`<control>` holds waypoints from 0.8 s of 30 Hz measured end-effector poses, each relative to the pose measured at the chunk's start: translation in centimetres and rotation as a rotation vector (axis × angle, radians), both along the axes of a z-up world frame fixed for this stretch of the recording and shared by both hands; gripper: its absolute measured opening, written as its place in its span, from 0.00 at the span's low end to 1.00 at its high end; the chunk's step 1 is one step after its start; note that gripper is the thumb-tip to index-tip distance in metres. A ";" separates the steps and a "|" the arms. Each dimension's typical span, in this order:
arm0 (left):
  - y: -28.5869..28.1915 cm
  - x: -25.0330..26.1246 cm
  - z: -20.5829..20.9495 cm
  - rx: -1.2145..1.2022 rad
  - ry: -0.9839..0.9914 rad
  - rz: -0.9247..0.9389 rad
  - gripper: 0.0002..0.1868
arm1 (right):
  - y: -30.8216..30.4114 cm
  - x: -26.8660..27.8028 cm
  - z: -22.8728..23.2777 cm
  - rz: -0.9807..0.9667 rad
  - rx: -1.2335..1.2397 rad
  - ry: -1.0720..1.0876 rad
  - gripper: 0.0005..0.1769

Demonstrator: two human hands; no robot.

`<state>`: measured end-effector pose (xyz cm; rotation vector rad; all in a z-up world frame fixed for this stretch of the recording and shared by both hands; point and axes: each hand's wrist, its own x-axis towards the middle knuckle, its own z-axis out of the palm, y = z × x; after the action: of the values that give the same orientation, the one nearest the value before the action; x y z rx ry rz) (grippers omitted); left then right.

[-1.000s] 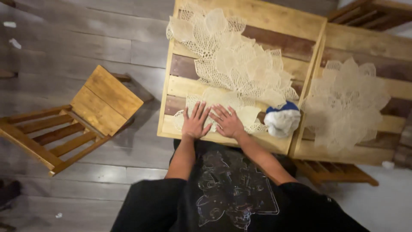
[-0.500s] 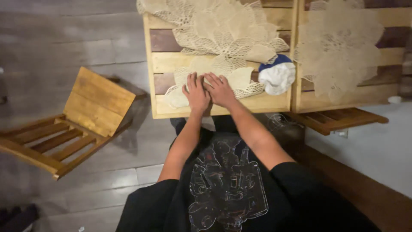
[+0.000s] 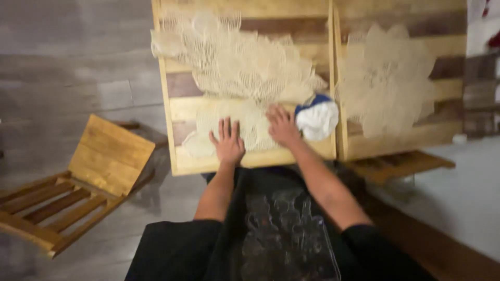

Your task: Cleaning wooden restaurant tables by spraying them with cleaner and wiping them with a cloth.

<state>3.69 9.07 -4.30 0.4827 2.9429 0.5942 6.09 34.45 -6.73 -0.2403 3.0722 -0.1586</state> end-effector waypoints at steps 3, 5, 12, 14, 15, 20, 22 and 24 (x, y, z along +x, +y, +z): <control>0.2 0.7 -0.7 -0.036 -0.030 0.016 0.36 | -1.4 0.2 2.6 -0.058 -0.167 0.013 0.34; 0.3 0.6 -1.0 -0.042 -0.002 0.033 0.35 | -1.2 0.4 2.7 -0.064 -0.197 0.011 0.34; 0.2 0.8 -0.5 -0.131 -0.157 0.015 0.35 | -1.3 -1.0 5.2 -0.039 -0.230 0.063 0.31; 0.5 0.6 -2.0 -0.108 -0.074 0.013 0.36 | -0.9 0.1 4.8 -0.033 -0.215 0.080 0.31; 0.3 -0.3 -2.6 -0.090 0.017 0.026 0.38 | -1.0 -0.3 4.7 -0.014 -0.207 0.102 0.31; 0.0 0.5 -2.1 -0.136 0.010 0.018 0.37 | -1.6 -1.3 5.4 -0.027 -0.212 0.077 0.32; 0.5 1.0 -1.8 -0.119 0.028 -0.021 0.37 | -0.9 0.1 4.9 -0.054 -0.209 0.085 0.31; 0.4 -0.8 -2.3 -0.089 0.089 0.000 0.38 | -0.8 -0.7 2.2 -0.037 -0.201 0.050 0.35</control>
<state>2.84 9.44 -6.64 0.5126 3.0372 0.4504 5.41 33.66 -4.48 -0.1994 3.1117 -0.4718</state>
